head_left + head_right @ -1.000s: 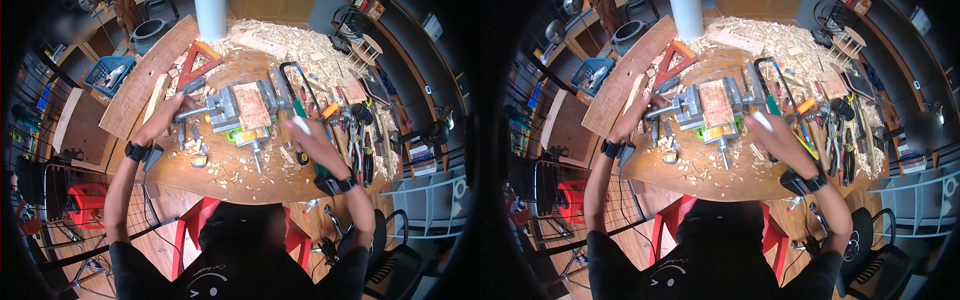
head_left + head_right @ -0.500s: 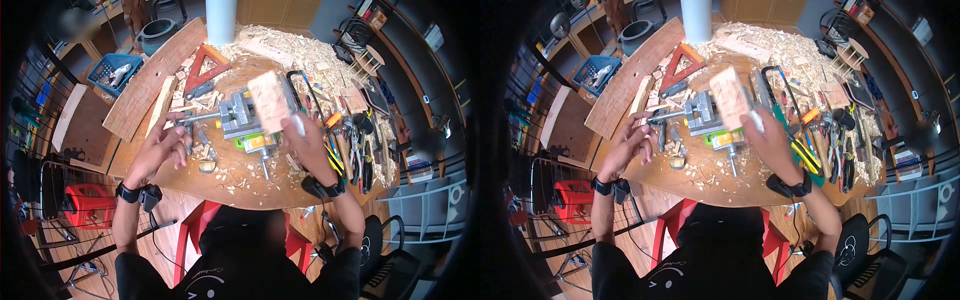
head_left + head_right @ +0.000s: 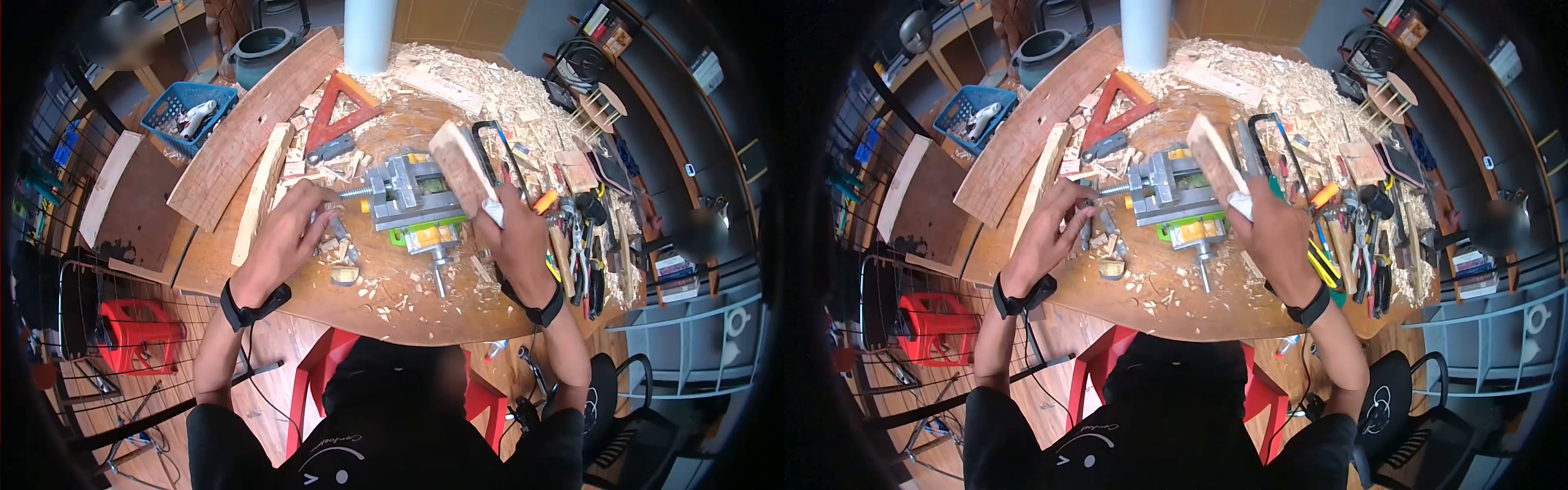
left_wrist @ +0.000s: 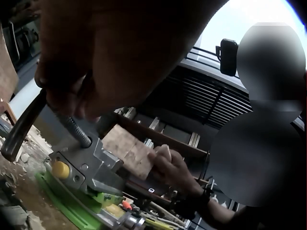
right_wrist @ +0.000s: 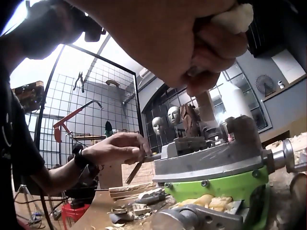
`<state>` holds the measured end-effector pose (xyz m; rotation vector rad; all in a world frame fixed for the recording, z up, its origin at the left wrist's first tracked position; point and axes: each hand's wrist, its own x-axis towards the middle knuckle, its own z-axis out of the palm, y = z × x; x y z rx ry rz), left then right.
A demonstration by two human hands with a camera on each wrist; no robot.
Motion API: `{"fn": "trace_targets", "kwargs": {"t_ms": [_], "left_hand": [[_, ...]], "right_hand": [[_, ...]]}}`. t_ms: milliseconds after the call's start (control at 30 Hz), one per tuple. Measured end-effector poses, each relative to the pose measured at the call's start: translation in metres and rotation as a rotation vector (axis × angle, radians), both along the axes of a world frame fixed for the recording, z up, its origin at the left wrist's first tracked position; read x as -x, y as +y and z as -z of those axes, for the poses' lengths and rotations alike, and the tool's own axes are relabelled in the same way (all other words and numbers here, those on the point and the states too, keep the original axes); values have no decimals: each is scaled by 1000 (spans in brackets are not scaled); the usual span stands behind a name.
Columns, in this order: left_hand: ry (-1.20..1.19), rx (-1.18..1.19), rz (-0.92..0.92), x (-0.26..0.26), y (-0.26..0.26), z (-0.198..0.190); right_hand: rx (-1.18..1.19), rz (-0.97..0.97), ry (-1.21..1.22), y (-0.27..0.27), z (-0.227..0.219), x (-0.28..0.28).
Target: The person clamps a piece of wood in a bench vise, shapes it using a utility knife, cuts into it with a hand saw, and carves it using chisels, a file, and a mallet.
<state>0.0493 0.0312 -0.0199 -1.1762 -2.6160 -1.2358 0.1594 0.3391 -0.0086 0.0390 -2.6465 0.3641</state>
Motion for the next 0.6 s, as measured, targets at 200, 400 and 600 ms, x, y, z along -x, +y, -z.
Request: {"fn": "trace_targets", "kwargs": {"t_ms": [200, 400, 600], "left_hand": [[161, 4, -84, -12, 2, 11], [148, 78, -124, 1, -4, 27], [84, 21, -33, 11, -12, 23]], "right_hand": [[3, 21, -48, -6, -4, 3], [24, -10, 2, -7, 1, 4], [-48, -39, 53, -9, 1, -12]]}}
